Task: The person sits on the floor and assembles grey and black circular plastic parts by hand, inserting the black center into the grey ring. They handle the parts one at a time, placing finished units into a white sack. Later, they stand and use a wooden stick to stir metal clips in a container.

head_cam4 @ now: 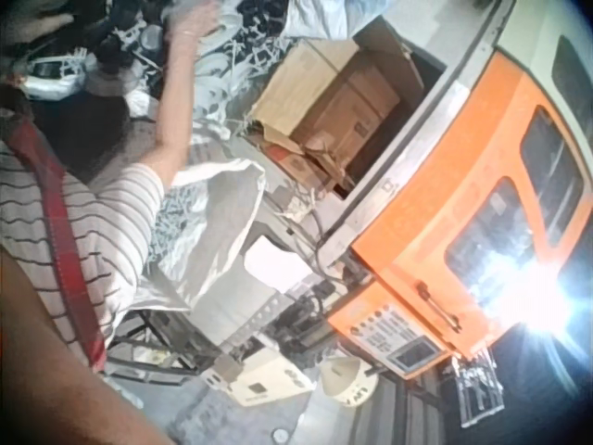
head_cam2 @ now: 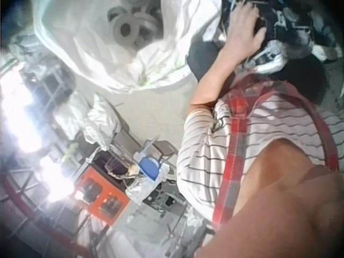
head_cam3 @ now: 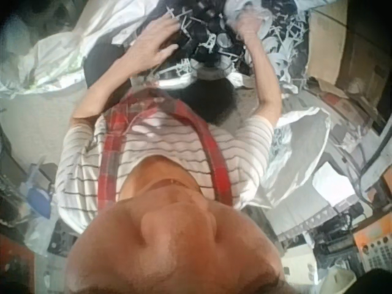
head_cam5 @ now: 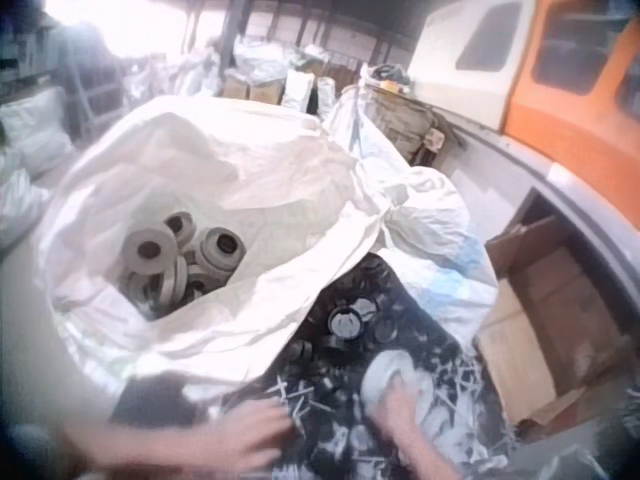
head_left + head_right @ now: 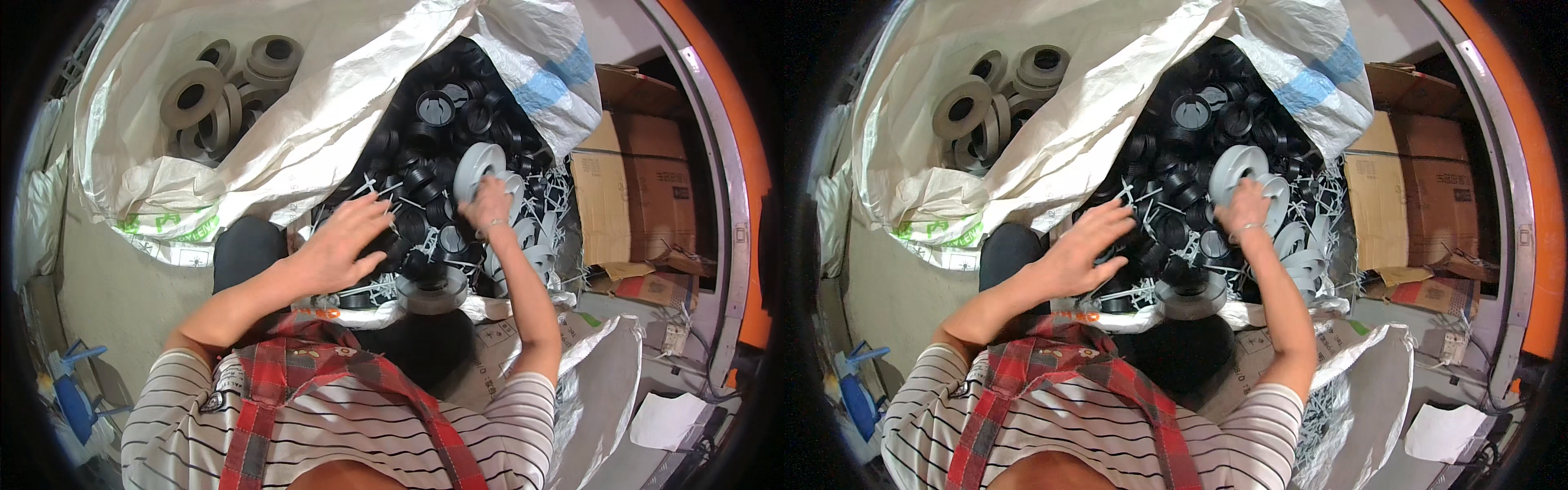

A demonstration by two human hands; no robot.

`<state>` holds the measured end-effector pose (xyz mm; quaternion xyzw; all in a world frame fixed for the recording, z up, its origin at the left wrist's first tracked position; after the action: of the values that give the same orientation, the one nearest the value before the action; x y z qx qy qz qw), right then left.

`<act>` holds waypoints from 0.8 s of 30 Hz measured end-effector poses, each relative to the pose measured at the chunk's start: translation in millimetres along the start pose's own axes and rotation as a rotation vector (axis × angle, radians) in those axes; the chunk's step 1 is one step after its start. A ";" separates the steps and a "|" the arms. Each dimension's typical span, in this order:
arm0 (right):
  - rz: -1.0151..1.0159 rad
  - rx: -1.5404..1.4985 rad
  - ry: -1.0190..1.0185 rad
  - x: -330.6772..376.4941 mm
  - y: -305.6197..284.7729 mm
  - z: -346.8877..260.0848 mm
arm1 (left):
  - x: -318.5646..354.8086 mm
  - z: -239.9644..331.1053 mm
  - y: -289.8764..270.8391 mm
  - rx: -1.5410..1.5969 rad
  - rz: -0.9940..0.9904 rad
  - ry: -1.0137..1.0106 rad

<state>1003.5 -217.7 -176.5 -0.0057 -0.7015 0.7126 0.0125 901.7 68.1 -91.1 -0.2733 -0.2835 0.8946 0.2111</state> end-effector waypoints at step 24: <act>0.073 -0.596 -0.045 -58.6 -35.4 -117.7 | 55.5 -66.5 -23.9 1.033 0.297 -0.995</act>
<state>1065.4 -101.0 -143.5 -0.0184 -0.8791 0.4752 -0.0309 905.3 141.7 -142.6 0.2643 0.1521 0.9517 0.0357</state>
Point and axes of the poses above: each hand's wrist, its own x-axis away from the middle knuckle, its own y-axis out of the palm, z = x × y, the point moved 6 cm from there along -x, towards the middle knuckle, and after that the axes turned 4 degrees about z, right-handed, at the moved point
